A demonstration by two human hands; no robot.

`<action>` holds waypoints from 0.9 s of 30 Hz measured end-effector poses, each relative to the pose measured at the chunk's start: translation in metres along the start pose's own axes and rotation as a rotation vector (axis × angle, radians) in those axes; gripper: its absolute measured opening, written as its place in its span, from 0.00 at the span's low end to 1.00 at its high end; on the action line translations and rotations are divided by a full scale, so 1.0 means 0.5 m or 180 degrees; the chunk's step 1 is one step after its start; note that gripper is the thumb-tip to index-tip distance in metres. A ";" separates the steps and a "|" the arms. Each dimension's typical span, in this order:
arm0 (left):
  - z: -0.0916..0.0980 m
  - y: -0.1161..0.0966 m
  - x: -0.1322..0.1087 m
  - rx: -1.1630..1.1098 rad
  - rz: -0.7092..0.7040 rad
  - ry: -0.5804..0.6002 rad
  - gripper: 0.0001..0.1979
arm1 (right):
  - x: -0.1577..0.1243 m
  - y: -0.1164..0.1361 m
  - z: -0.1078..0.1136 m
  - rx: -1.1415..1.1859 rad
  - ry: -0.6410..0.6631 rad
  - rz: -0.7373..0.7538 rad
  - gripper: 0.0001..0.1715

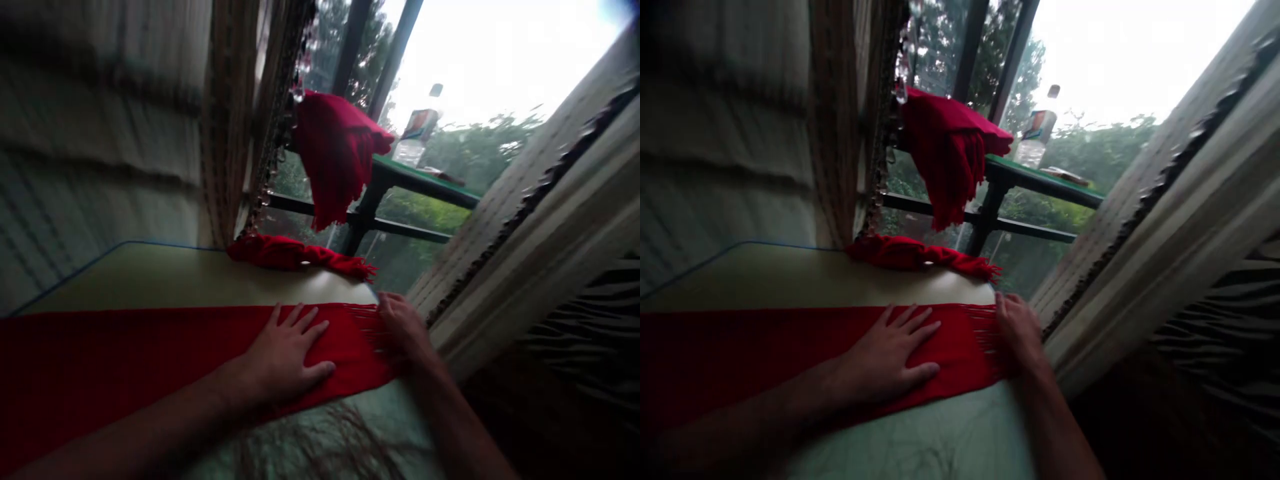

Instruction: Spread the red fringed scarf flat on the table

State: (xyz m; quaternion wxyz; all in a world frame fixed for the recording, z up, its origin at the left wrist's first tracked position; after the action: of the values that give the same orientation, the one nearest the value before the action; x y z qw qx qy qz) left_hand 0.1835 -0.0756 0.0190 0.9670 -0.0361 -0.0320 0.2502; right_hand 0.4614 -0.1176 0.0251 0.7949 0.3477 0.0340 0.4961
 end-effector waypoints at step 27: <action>-0.021 -0.004 -0.006 -0.0273 -0.0247 -0.0129 0.45 | -0.012 0.064 -0.110 0.0308 0.0572 0.1246 0.39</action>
State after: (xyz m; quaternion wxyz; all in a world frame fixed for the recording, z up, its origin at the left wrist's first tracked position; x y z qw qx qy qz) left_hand 0.1828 -0.0793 0.0086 0.9727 -0.0712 -0.0636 0.2116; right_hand 0.4118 -0.0855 0.0007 0.6596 0.3398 0.0602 0.6677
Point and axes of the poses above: each hand's wrist, its own x-axis towards the middle knuckle, its own z-axis out of the back of the hand, y = z × x, the point moved 8 cm from there along x, towards the middle knuckle, and after that the axes turned 13 degrees about x, right-handed, at the moved point
